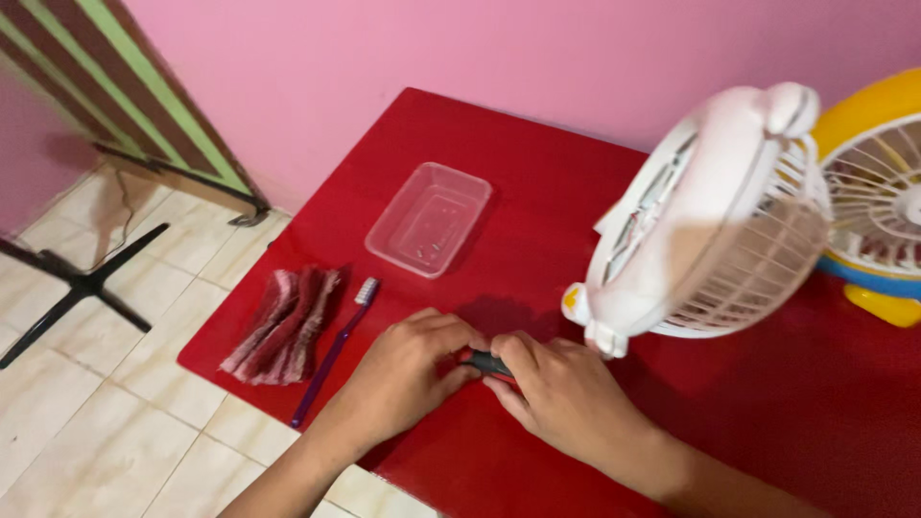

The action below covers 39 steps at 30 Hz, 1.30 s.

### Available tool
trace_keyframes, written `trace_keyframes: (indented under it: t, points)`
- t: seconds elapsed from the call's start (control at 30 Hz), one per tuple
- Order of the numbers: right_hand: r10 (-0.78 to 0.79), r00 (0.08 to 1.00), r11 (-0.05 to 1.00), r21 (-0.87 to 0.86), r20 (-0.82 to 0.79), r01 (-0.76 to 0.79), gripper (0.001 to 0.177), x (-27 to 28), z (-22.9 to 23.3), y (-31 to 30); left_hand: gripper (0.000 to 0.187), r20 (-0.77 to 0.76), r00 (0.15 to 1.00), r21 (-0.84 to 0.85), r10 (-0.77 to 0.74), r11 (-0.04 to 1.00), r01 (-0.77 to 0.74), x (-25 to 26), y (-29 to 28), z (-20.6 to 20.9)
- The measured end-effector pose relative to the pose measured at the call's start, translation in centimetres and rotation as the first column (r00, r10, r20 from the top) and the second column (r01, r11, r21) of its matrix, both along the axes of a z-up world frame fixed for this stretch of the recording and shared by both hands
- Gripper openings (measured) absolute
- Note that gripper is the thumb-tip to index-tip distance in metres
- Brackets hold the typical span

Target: The person uses a screwdriver to remove screws from the back of a white turtle-shaped fan. They then detach the rear casing to expose the internal components.

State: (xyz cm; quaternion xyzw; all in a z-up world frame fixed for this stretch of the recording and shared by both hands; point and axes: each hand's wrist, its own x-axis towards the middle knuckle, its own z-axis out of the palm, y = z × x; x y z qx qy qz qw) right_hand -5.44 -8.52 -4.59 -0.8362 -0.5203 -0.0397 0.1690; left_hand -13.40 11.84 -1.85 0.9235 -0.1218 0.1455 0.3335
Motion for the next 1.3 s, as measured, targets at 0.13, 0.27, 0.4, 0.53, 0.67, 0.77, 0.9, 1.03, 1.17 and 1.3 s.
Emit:
trace_keyframes:
  t: [0.13, 0.27, 0.4, 0.53, 0.67, 0.77, 0.9, 1.03, 1.17, 1.3]
  points:
    - [-0.023, 1.0, 0.986, 0.166, -0.006, 0.024, 0.035, -0.7, 2.4, -5.4, 0.027, -0.021, 0.989, -0.076, -0.146, 0.987, 0.144, 1.3, -4.1, 2.6]
    - [-0.111, 0.99, 0.95, 0.302, 0.082, 0.082, 0.031, 0.3, 4.5, -11.4, 0.048, 0.307, 0.924, -0.094, -0.226, 0.959, 0.266, 3.4, -6.7, 4.6]
    - [-0.251, 0.968, 0.875, 0.428, 0.002, 0.226, 0.027, 1.4, 5.3, -16.6, 0.062, 0.344, 0.929, -0.193, -0.132, 0.959, 0.208, 7.0, -8.7, 5.1]
    - [-0.328, 0.944, 0.79, 0.541, -0.024, 0.288, 0.03, 2.9, 5.6, -19.6, 0.063, 0.267, 0.949, -0.337, -0.169, 0.906, 0.257, 10.1, -10.2, 4.7]
    - [-0.346, 0.937, 0.803, 0.531, 0.044, 0.271, 0.027, 3.9, 5.4, -20.4, 0.068, 0.175, 0.969, -0.378, -0.173, 0.897, 0.229, 11.0, -10.3, 3.9]
    - [-0.338, 0.941, 0.815, 0.509, 0.027, 0.278, 0.026, 4.1, 5.3, -20.5, 0.069, 0.181, 0.964, -0.424, -0.197, 0.868, 0.257, 11.2, -10.0, 3.4]
    - [-0.316, 0.949, 0.819, 0.508, 0.011, 0.267, 0.028, 4.0, 5.7, -20.5, 0.069, 0.143, 0.967, -0.487, -0.212, 0.835, 0.255, 11.3, -9.9, 2.9]
    - [-0.306, 0.951, 0.834, 0.495, 0.044, 0.246, 0.029, 4.2, 5.9, -20.7, 0.069, 0.161, 0.953, -0.525, -0.259, 0.795, 0.304, 11.6, -9.8, 2.9]
    - [-0.319, 0.944, 0.84, 0.488, 0.088, 0.238, 0.03, 4.5, 5.8, -20.8, 0.069, 0.171, 0.952, -0.531, -0.255, 0.79, 0.307, 11.8, -9.7, 2.8]
    - [-0.325, 0.938, 0.857, 0.456, 0.121, 0.238, 0.029, 4.6, 5.8, -20.9, 0.068, 0.177, 0.952, -0.541, -0.249, 0.784, 0.305, 11.7, -9.8, 2.6]
